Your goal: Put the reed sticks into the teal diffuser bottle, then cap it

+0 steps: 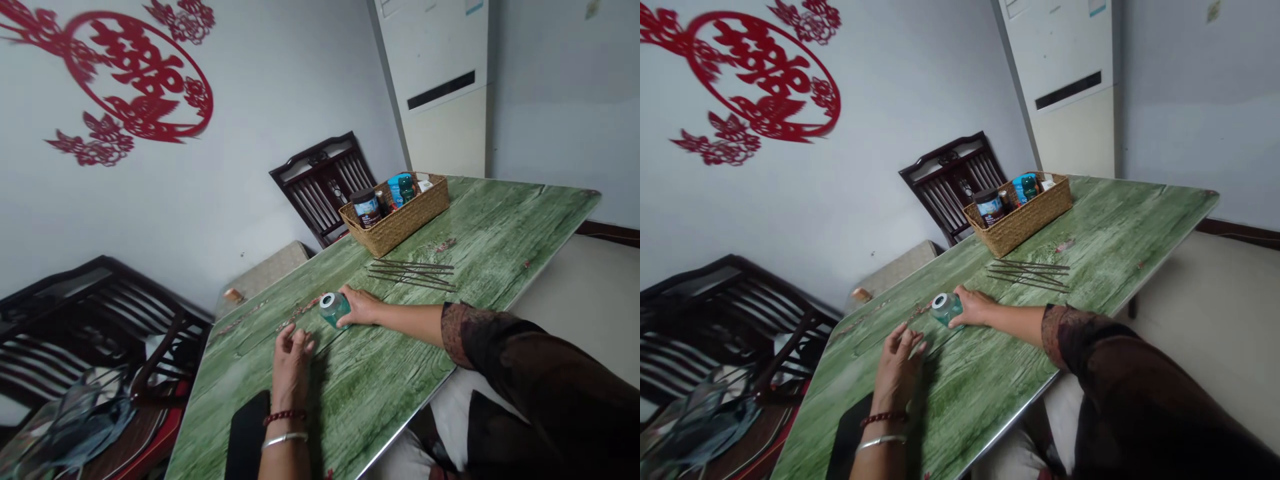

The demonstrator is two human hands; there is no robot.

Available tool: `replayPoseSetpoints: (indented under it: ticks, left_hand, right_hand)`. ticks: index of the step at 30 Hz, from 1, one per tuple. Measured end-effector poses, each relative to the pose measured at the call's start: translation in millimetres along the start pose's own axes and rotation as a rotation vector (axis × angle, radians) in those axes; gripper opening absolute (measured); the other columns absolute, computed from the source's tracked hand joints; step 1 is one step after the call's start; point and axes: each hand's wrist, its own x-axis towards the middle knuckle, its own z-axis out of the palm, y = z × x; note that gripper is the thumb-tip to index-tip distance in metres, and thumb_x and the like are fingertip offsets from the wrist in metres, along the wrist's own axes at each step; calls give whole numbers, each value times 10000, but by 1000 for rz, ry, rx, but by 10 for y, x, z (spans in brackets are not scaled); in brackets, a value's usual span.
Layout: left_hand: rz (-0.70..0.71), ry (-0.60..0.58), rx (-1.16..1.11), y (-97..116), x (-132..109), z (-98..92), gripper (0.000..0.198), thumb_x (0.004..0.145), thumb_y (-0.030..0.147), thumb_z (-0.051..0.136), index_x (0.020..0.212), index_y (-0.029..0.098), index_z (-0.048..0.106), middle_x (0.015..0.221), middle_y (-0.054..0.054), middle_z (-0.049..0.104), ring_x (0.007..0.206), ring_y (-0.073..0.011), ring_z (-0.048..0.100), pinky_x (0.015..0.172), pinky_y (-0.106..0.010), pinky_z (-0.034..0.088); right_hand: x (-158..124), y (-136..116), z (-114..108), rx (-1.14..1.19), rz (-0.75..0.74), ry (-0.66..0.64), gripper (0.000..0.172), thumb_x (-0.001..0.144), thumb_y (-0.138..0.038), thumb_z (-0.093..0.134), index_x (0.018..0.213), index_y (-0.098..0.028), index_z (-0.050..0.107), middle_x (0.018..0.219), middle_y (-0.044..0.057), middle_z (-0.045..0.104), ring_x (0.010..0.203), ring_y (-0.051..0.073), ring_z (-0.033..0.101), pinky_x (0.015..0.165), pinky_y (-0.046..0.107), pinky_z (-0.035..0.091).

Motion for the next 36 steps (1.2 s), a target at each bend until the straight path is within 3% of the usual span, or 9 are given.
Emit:
replayPoseSetpoints:
  ticks: [5,9,12,14,17,21,27,30,36]
  left_hand:
    - [-113,78,-107,-19,-64,-41,515,597,451,871,931,221,555,809,46,559,655,-85,595,669,-276,548]
    - [-191,5,-307,110,-65,43,532,535,419,915,757,190,490,582,109,433,453,-37,426,534,-227,524]
    - [-252,-70,-511,194,-96,19,571,567,467,893,670,194,403,495,126,317,366,-18,290,361,-147,345]
    - [-299,-139,-638,196,-149,-27,601,586,529,862,643,200,362,480,122,286,353,-17,269,321,-142,260]
    - [-363,-166,-671,129,-243,-77,601,582,518,869,651,201,362,489,119,303,364,-20,296,327,-142,256]
    - [-328,-65,-500,19,-289,-52,644,531,455,912,662,207,333,481,140,273,361,-13,251,337,-138,229]
    - [-245,-27,-245,-51,-270,50,686,476,608,866,670,217,337,488,149,261,383,-18,225,363,-150,234]
    - [-229,-24,-138,-64,-281,87,683,483,619,845,649,222,315,500,143,256,398,-24,229,378,-162,231]
    - [-190,-2,-32,-103,-282,134,643,543,556,813,610,225,266,511,124,239,431,-45,237,394,-176,236]
  right_hand:
    - [72,-136,140,-26,93,58,772,613,-514,829,1220,-213,458,1037,88,680,963,271,663,773,334,458]
    - [39,-186,84,87,98,165,805,553,-520,855,1195,-201,490,1106,90,654,994,241,631,794,313,449]
    - [-2,-199,-198,294,160,250,588,587,-645,784,891,-190,568,831,11,631,763,162,598,658,256,423]
    - [-58,-200,-478,510,164,242,584,661,-757,652,657,-200,476,587,-52,482,533,95,460,525,226,351]
    - [-192,-182,-906,878,132,214,652,680,-828,569,587,-225,342,461,-103,308,387,47,241,412,213,252]
    - [-357,-123,-1176,1067,105,216,684,602,-780,707,584,-235,293,410,-127,259,352,25,188,369,197,214]
    - [-461,12,-680,942,303,133,699,538,-762,740,576,-242,275,398,-148,199,358,21,149,351,181,176]
    - [-493,74,-419,768,307,88,670,578,-712,734,542,-237,263,419,-135,188,386,24,145,367,180,144]
    - [-515,97,-358,597,297,106,569,647,-644,668,500,-224,314,442,-114,182,412,41,173,409,206,127]
